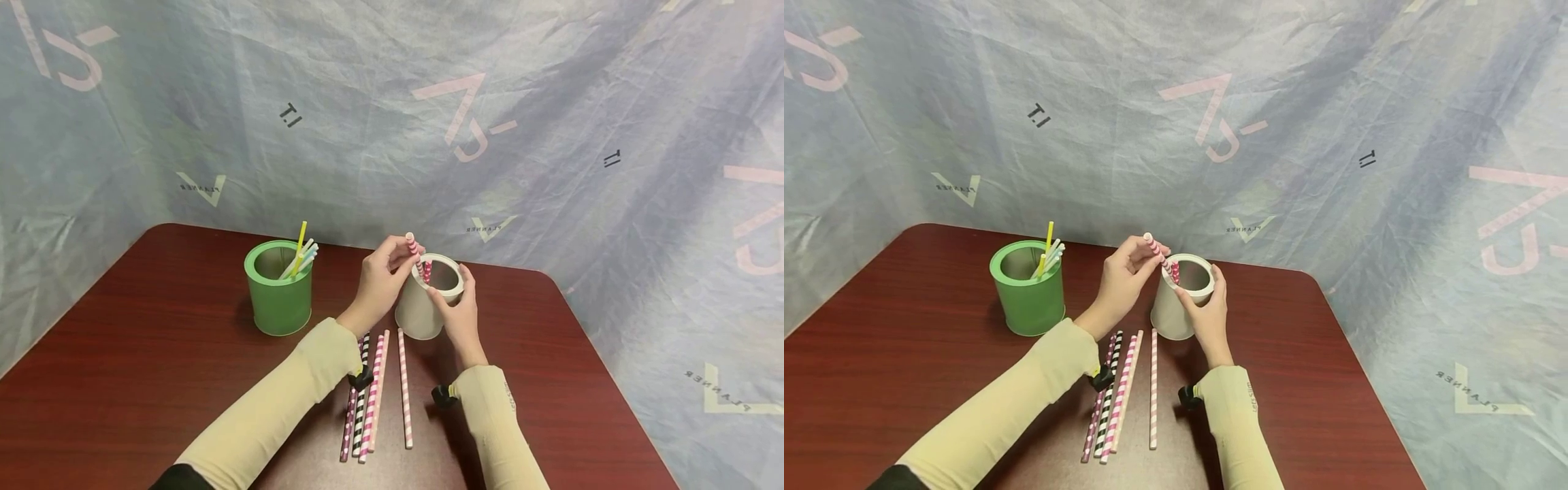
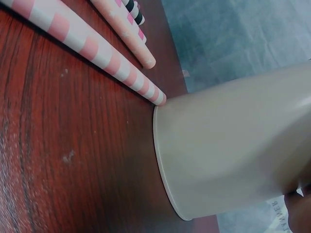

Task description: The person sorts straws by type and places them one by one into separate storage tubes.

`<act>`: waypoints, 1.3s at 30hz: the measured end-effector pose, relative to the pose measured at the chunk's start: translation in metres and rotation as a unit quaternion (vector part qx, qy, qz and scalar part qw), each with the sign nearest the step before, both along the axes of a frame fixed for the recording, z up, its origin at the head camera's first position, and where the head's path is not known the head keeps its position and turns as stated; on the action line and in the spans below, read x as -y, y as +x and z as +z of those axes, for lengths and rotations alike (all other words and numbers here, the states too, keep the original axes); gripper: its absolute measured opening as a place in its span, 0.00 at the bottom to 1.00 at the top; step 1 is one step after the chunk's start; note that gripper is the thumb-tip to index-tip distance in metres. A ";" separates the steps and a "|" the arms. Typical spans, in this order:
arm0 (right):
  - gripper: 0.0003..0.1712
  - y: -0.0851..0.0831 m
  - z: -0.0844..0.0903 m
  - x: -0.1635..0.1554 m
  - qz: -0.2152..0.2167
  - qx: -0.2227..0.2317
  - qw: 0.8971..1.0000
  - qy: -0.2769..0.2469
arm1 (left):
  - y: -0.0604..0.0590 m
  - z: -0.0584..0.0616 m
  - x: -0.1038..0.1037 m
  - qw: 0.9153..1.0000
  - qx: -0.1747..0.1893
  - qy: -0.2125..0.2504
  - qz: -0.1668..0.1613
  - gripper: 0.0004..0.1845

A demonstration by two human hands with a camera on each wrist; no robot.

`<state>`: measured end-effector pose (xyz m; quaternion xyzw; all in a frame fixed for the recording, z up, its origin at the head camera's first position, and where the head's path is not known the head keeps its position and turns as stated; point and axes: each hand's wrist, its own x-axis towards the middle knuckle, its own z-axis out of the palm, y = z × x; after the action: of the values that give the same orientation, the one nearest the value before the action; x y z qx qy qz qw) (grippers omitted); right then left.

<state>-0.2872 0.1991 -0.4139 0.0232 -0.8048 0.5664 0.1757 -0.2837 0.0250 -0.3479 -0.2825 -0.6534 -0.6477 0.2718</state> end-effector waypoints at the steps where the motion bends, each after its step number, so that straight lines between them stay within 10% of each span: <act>1: 0.48 0.000 0.000 0.000 0.001 0.000 1.000 0.000 | -0.001 -0.002 -0.002 1.000 0.001 -0.006 0.004 0.09; 24: 0.48 0.023 0.035 0.017 0.007 0.011 1.000 -0.003 | -0.011 -0.023 -0.020 0.991 0.091 -0.084 0.045 0.08; 39: 0.47 0.021 0.031 0.015 0.005 0.018 1.000 -0.008 | -0.013 -0.030 -0.022 0.984 0.066 -0.143 0.087 0.07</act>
<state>-0.2657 0.1845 -0.3830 0.0153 -0.8034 0.5737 0.1586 -0.2970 0.0468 -0.3783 -0.2173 -0.7779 -0.5384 0.2405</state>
